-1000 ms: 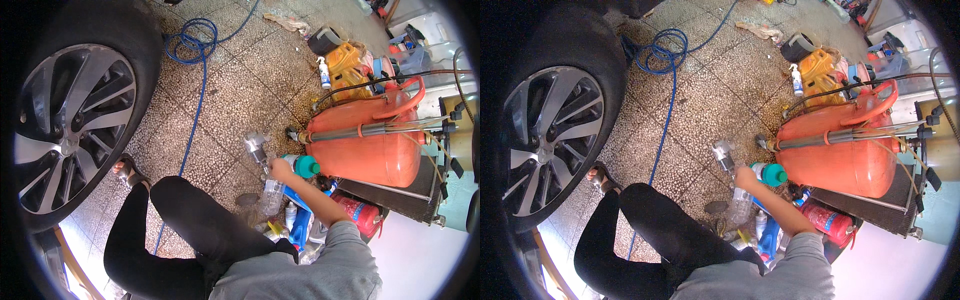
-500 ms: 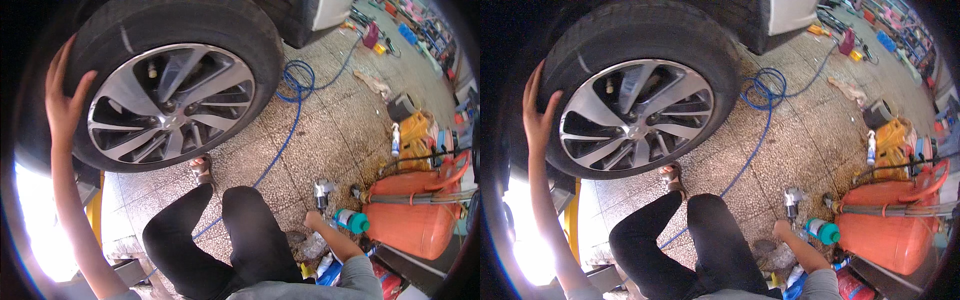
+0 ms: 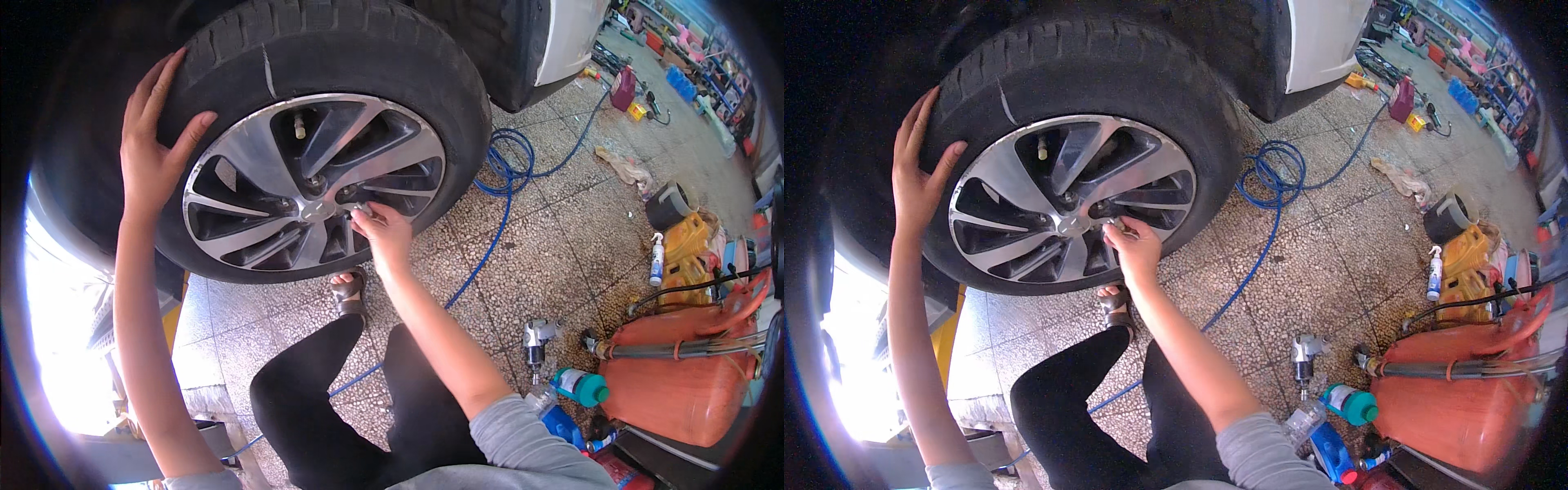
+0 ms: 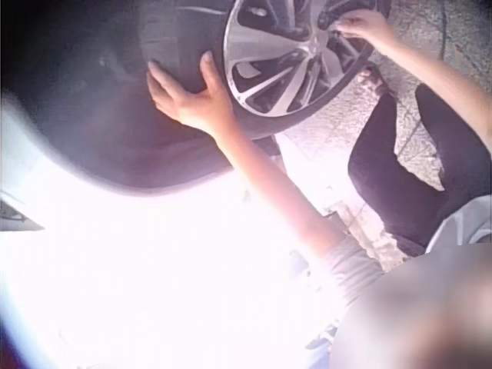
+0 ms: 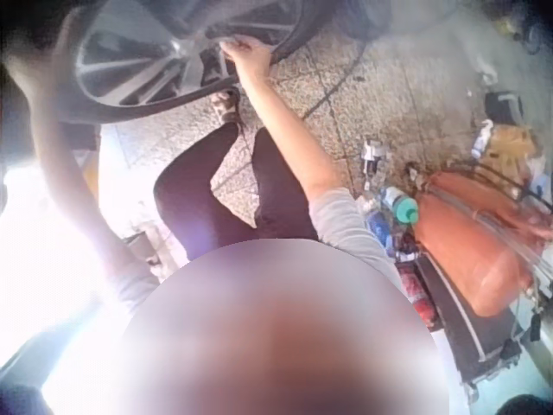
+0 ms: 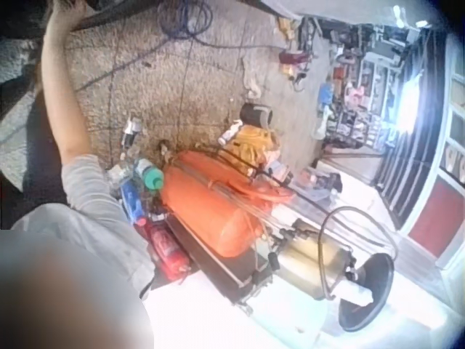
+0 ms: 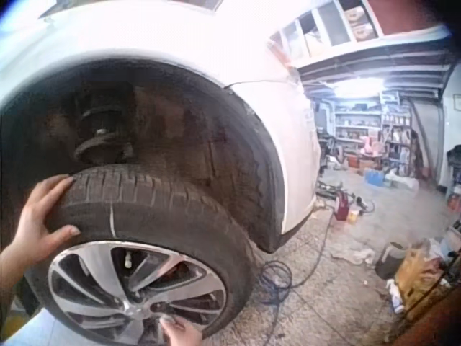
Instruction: The person mounts a tire onto a car wheel hub, hand-tightens the lug nuts, and then uses an impact wrench to fully tighten them.
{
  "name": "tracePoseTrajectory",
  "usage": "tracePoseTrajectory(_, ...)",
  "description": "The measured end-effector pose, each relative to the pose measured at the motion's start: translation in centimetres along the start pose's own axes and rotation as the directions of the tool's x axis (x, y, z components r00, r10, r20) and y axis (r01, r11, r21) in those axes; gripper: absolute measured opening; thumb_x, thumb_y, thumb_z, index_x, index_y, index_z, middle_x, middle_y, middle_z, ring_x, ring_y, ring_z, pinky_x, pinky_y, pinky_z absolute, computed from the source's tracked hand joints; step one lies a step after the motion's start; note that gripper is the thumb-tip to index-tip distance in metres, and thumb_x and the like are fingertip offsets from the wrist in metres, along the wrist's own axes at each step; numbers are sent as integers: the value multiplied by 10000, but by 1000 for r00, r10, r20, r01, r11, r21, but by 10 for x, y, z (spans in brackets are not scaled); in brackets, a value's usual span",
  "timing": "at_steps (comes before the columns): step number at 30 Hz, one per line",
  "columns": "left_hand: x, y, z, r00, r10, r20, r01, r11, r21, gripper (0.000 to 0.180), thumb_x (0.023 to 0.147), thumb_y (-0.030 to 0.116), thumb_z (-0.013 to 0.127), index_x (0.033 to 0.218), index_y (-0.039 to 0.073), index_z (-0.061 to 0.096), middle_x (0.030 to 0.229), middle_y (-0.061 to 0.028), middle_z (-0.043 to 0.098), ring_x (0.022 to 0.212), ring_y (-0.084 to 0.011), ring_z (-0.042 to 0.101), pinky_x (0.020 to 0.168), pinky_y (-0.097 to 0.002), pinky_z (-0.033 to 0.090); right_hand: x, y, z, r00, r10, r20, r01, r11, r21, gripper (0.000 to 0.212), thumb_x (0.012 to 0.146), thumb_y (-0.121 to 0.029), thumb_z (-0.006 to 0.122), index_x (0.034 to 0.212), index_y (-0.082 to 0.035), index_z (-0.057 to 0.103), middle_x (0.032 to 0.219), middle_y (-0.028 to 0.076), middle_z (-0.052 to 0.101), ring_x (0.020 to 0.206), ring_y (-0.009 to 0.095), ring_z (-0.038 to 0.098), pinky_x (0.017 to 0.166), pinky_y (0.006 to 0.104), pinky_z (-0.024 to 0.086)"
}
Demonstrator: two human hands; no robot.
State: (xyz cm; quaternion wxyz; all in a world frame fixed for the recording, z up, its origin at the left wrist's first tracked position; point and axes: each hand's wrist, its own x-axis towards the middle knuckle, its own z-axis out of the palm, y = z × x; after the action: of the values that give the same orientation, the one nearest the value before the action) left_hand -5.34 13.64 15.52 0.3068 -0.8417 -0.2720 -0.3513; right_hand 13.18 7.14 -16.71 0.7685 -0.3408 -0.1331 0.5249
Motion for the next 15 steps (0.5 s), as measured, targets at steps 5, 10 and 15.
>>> tracePoseTrajectory(5,1,5,-1,999,-47,9,46,998,32,667,829,407,790,1427,201,578,1417,-91,578,1287,-312,565,1074,-440,467,11,26,25,983,-181,-40,179,983,-39,288,905,48,692,1158,116,574,992,168,689,857,207,712,820,300,610)
tracePoseTrajectory(10,-1,5,2,1000,-10,-19,11,999,39,694,820,443,787,1434,205,569,1418,-92,578,1289,-315,567,1075,-452,464,11,30,30,903,-424,-73,381,866,-325,177,902,36,700,1021,81,577,888,147,715,797,175,721,734,258,574)
tracePoseTrajectory(15,-2,6,4,998,-57,-12,57,998,38,688,827,414,786,1444,210,559,1426,-96,571,1302,-316,557,1079,-448,460,3,22,42,914,-397,-83,355,883,-308,216,887,-38,761,956,68,586,818,116,696,706,151,703,647,257,585)
